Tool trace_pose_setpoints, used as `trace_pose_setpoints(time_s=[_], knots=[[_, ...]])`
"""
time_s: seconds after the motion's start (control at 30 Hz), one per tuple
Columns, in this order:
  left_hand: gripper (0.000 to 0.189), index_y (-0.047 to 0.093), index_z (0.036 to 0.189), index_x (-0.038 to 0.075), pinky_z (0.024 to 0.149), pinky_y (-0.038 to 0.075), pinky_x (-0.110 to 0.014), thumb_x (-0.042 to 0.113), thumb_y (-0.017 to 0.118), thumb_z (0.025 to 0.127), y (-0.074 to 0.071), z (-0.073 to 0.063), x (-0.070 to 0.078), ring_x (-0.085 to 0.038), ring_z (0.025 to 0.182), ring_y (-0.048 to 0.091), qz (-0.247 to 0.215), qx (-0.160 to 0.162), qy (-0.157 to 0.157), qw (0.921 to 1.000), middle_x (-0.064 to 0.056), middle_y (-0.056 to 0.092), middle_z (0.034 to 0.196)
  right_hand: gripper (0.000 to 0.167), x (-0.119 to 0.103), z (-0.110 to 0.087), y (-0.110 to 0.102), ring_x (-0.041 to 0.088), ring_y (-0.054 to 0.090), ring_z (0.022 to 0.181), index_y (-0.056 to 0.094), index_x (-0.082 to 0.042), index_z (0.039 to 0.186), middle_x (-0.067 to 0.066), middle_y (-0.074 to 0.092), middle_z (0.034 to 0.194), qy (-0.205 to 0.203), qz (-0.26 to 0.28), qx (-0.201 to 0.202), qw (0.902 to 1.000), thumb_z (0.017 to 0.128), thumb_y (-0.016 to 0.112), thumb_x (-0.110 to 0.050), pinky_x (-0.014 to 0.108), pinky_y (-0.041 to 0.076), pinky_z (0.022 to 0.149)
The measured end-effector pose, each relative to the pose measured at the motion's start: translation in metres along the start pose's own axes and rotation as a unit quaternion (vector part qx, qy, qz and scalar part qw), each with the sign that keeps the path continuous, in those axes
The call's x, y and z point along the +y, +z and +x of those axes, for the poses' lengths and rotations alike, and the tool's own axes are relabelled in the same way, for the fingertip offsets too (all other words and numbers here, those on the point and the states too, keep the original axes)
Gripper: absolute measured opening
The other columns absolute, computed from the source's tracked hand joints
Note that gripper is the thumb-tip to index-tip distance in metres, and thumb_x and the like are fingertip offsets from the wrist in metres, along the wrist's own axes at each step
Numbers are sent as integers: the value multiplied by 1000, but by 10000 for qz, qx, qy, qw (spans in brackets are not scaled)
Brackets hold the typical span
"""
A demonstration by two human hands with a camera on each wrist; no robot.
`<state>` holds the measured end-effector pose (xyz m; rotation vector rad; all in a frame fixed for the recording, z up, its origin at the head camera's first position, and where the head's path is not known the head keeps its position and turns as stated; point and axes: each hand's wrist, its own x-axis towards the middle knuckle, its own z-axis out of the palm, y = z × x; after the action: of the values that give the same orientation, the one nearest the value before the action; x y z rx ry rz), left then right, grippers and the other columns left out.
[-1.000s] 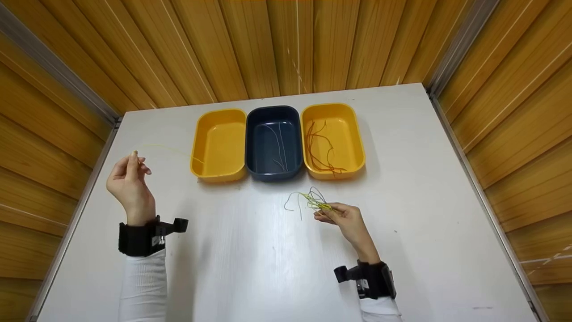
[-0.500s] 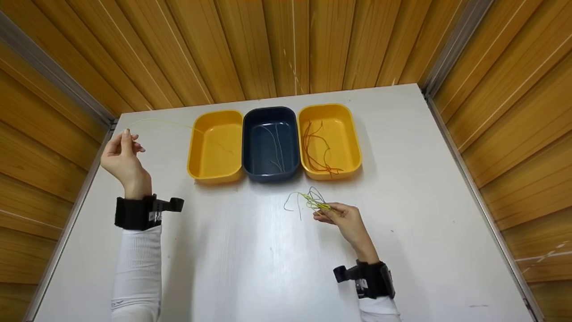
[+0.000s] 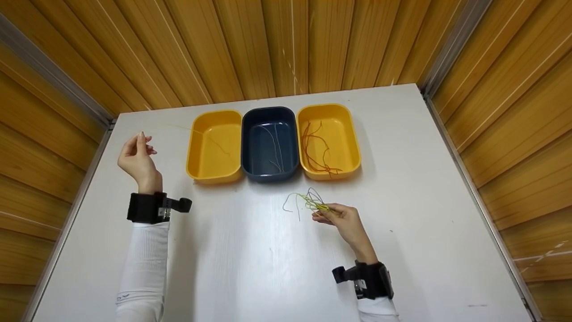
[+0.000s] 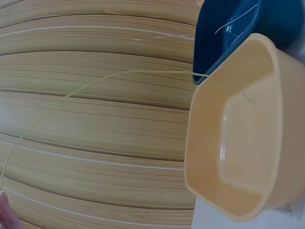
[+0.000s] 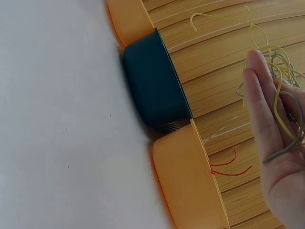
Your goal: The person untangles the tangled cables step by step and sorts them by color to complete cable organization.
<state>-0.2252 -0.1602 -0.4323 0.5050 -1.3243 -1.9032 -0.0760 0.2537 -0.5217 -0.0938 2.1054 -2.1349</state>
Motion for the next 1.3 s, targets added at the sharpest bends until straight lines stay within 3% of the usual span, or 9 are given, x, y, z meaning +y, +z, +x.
trace_pose_setpoints(time_s=[0.2,0.3,0.43,0.63,0.7,0.93,1.3], knots=[[15,69,101,-18,51,45,-9,-5,65,95,-20,-8,-24,0,55,49,768,-267,178,9965,18,64,66,30,1,0,0,1,77,82,60,26,115,-12,80,88,95,-40,19,9999,101,58,-1,17,63,82],[14,70,99,-17,51,43,-8,-4,67,94,-31,-12,-35,2,56,49,1139,-399,293,9923,19,64,67,22,1,0,0,2,77,82,66,16,114,-11,80,88,124,-41,25,9999,101,59,-1,17,63,82],[14,71,98,-16,51,42,-6,-3,68,93,-42,-18,-45,5,56,49,1649,-607,429,9835,17,66,69,21,2,0,0,2,77,82,66,15,114,-12,80,88,166,-61,46,9998,101,59,-1,17,63,82],[12,74,96,-13,58,40,-5,-2,71,91,-50,-25,-53,10,62,47,2520,-955,973,9581,-22,73,81,35,2,0,0,2,77,83,56,30,117,-12,80,88,192,-58,39,9998,102,58,-2,17,63,82],[11,75,95,-12,61,39,-6,-2,72,90,-51,-26,-54,10,65,46,2738,-1095,1157,9485,-29,72,86,37,2,0,0,2,77,83,53,32,118,-11,80,89,120,-34,5,9999,102,58,-1,17,63,82],[8,76,92,-12,63,39,-9,-5,73,88,-55,-27,-65,-15,70,57,3227,-1601,1394,9224,-28,71,88,39,3,0,1,2,77,83,48,37,117,-11,80,89,-81,43,-63,9999,102,56,2,17,63,82],[9,76,90,-13,65,44,-19,-4,75,87,-59,-30,-80,-38,75,63,3716,-2038,1328,8960,-29,72,88,39,3,1,2,1,76,83,50,34,119,-12,80,88,261,-122,19,9996,102,57,0,17,63,82]])
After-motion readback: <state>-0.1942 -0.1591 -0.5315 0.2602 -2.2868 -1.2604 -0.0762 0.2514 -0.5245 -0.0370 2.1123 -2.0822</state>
